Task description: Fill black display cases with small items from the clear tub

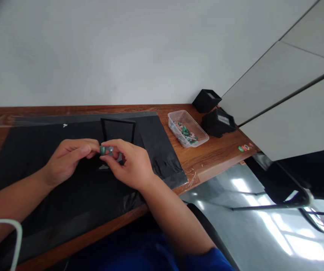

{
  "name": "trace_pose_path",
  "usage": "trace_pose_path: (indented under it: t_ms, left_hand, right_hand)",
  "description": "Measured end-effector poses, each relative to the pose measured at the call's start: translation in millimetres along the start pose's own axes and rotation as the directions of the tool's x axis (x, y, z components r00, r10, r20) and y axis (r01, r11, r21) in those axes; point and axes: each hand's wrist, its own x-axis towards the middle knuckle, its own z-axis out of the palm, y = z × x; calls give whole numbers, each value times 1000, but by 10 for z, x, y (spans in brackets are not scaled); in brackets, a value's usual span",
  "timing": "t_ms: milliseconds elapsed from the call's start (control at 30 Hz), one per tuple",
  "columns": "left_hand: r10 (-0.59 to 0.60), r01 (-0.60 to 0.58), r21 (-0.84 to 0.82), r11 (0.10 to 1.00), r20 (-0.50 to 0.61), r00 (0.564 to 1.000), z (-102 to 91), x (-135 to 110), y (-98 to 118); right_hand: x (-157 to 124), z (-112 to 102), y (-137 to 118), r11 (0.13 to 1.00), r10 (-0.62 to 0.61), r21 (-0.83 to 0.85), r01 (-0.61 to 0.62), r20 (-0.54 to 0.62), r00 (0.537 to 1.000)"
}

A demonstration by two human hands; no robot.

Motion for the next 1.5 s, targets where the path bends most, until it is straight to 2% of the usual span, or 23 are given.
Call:
trace_pose_path:
  t_ms: [200, 300, 367, 433, 533, 633, 767, 833, 967, 1167, 1500]
  left_hand:
    - [23, -22, 10, 1000, -119, 993, -42, 21, -34]
    - [10, 11, 125, 992, -171, 985, -57, 34, -18]
    - [51, -9, 255, 967, -160, 986, -45, 42, 9]
    - [107, -63, 356, 932, -105, 989, -22, 49, 32]
    - [146, -110, 404, 908, -60, 987, 5, 54, 40]
    - [163, -113, 400, 910, -95, 982, 8, 55, 25]
    - [153, -39, 397, 917, -260, 954, 3, 59, 1]
    - [135, -7, 398, 917, -295, 946, 6, 61, -9]
    - [122, -8, 439, 899, -232, 965, 16, 65, -2]
    - [208, -148, 466, 872, -79, 975, 27, 65, 58]
    - [227, -189, 461, 867, -28, 973, 22, 58, 88]
  right_hand:
    - [-7, 12, -12, 999, 36, -8, -35, 50, 998]
    - [-10, 25, 6, 996, 88, 5, -88, 10, 996]
    - [-10, 30, 27, 992, 127, 23, -126, -31, 991]
    - [-8, 27, 45, 987, 161, 32, -160, -53, 985]
    - [0, 7, 45, 981, 192, 19, -191, -51, 980]
    - [9, -28, 13, 975, 214, -60, -214, -6, 977]
    - [18, -67, -41, 934, 286, -259, -245, 132, 949]
    - [22, -75, -54, 917, 320, -309, -254, 185, 929]
    - [33, -77, -51, 906, 359, -319, -278, 232, 904]
    - [50, -87, -60, 909, 361, -314, -275, 261, 895]
    - [46, -116, -84, 896, 390, -318, -310, 228, 892]
